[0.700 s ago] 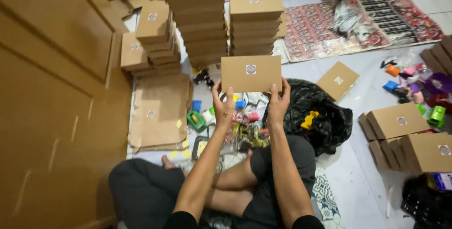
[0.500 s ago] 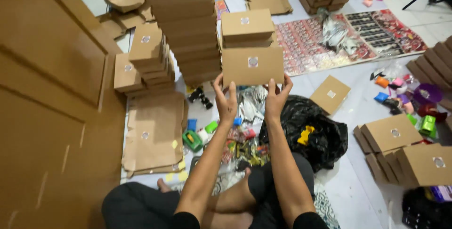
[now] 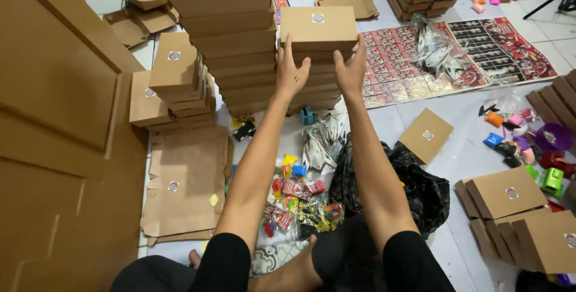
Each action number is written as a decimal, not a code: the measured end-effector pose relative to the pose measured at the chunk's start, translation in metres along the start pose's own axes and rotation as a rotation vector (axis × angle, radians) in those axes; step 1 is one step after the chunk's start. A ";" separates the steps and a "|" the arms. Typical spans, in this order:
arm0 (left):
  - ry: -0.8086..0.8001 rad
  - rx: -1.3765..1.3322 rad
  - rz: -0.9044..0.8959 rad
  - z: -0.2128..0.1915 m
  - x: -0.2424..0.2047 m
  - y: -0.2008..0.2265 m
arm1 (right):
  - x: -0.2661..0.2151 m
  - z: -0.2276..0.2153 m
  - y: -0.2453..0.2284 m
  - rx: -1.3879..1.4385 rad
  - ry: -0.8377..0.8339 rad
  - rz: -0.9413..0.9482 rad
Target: The person sits on the floor and assembles flat-packed cardboard boxes. They fold the flaps, insert tabs into slots, and secure the box structure by hand. The person handles multiple boxes in sequence, stacking the finished ones nearby.
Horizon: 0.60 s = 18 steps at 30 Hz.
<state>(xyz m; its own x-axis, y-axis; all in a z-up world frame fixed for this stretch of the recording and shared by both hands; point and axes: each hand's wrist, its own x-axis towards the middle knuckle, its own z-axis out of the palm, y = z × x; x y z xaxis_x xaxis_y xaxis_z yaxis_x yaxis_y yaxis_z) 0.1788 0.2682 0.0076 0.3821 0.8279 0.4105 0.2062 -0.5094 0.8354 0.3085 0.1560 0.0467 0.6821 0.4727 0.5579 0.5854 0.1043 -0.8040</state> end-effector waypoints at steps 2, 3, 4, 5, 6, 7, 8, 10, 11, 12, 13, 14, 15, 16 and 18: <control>-0.030 -0.044 -0.003 -0.016 -0.004 0.016 | -0.004 -0.002 -0.001 -0.013 0.001 -0.056; -0.059 -0.087 -0.006 -0.025 -0.008 0.024 | -0.007 -0.003 -0.002 -0.023 0.003 -0.111; -0.062 -0.083 -0.011 -0.030 -0.015 0.033 | -0.011 -0.005 -0.007 -0.022 0.001 -0.105; -0.039 -0.102 0.010 -0.036 -0.022 0.042 | -0.015 -0.008 -0.013 -0.027 0.015 -0.116; -0.012 -0.122 0.035 -0.042 -0.026 0.052 | -0.017 -0.010 -0.020 -0.031 0.031 -0.133; -0.012 -0.119 0.035 -0.048 -0.036 0.057 | -0.027 -0.018 -0.034 -0.029 0.030 -0.131; 0.031 -0.114 0.057 -0.052 -0.048 0.063 | -0.038 -0.028 -0.049 -0.008 0.039 -0.070; 0.076 -0.109 0.075 -0.065 -0.079 0.073 | -0.071 -0.043 -0.056 0.010 0.045 -0.009; 0.080 -0.112 0.128 -0.074 -0.097 0.076 | -0.092 -0.047 -0.047 -0.028 0.081 -0.026; 0.085 -0.115 0.178 -0.082 -0.116 0.079 | -0.113 -0.051 -0.039 -0.068 0.115 -0.045; 0.088 -0.118 0.172 -0.088 -0.146 0.070 | -0.151 -0.055 -0.016 -0.072 0.109 -0.044; -0.045 -0.169 0.042 -0.097 -0.173 0.060 | -0.187 -0.055 0.005 -0.124 0.055 0.037; -0.178 -0.220 -0.089 -0.106 -0.201 0.051 | -0.223 -0.055 0.027 -0.177 0.000 0.118; -0.167 -0.214 -0.096 -0.110 -0.237 0.020 | -0.262 -0.055 0.043 -0.171 -0.013 0.117; -0.306 -0.027 -0.143 -0.118 -0.308 -0.043 | -0.339 -0.054 0.076 -0.280 -0.231 0.185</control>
<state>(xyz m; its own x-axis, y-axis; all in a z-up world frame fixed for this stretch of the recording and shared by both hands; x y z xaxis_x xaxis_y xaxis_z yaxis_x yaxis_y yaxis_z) -0.0542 0.0626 -0.1124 0.6044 0.7798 0.1632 0.2546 -0.3832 0.8879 0.1457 -0.0436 -0.1925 0.6892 0.6488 0.3227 0.5807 -0.2281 -0.7815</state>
